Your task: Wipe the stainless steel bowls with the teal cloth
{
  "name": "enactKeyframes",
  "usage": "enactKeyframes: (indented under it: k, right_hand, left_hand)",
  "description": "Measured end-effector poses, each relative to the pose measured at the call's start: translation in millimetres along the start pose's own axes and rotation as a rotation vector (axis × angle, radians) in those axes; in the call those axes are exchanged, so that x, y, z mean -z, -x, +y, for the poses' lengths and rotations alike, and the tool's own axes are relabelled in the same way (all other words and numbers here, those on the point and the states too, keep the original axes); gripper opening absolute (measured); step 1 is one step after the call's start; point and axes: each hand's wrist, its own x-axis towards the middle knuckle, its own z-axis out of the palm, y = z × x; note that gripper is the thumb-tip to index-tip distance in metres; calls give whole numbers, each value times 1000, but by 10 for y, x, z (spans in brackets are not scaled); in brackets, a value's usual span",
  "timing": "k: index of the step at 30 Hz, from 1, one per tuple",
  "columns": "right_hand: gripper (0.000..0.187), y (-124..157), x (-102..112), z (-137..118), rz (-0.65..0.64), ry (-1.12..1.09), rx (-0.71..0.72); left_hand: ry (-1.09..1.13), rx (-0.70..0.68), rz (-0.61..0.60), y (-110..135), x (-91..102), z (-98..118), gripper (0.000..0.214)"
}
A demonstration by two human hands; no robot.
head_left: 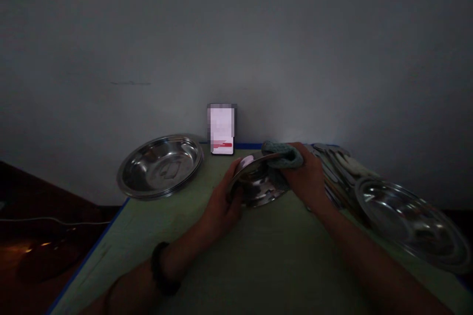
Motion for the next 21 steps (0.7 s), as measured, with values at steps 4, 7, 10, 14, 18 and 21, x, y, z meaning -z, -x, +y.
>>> enactKeyframes:
  k: [4, 7, 10, 14, 18, 21]
  right_hand:
    - [23, 195, -230, 112, 20, -343, -296]
    - [30, 387, -491, 236, 19, -469, -440]
    - [31, 469, -608, 296, 5, -637, -562]
    - [26, 389, -503, 312, -7, -483, -403]
    - [21, 263, -323, 325, -14, -192, -93]
    - [28, 252, -264, 331, -12, -92, 33]
  left_hand:
    - [80, 190, 7, -4, 13, -34, 55]
    - [72, 218, 122, -25, -1, -24, 55]
    - [6, 197, 155, -58, -22, -3, 56]
    - [-39, 219, 188, -140, 9, -26, 51]
    - [88, 103, 224, -198, 89, -104, 57]
    - [112, 4, 246, -180, 110, -122, 60]
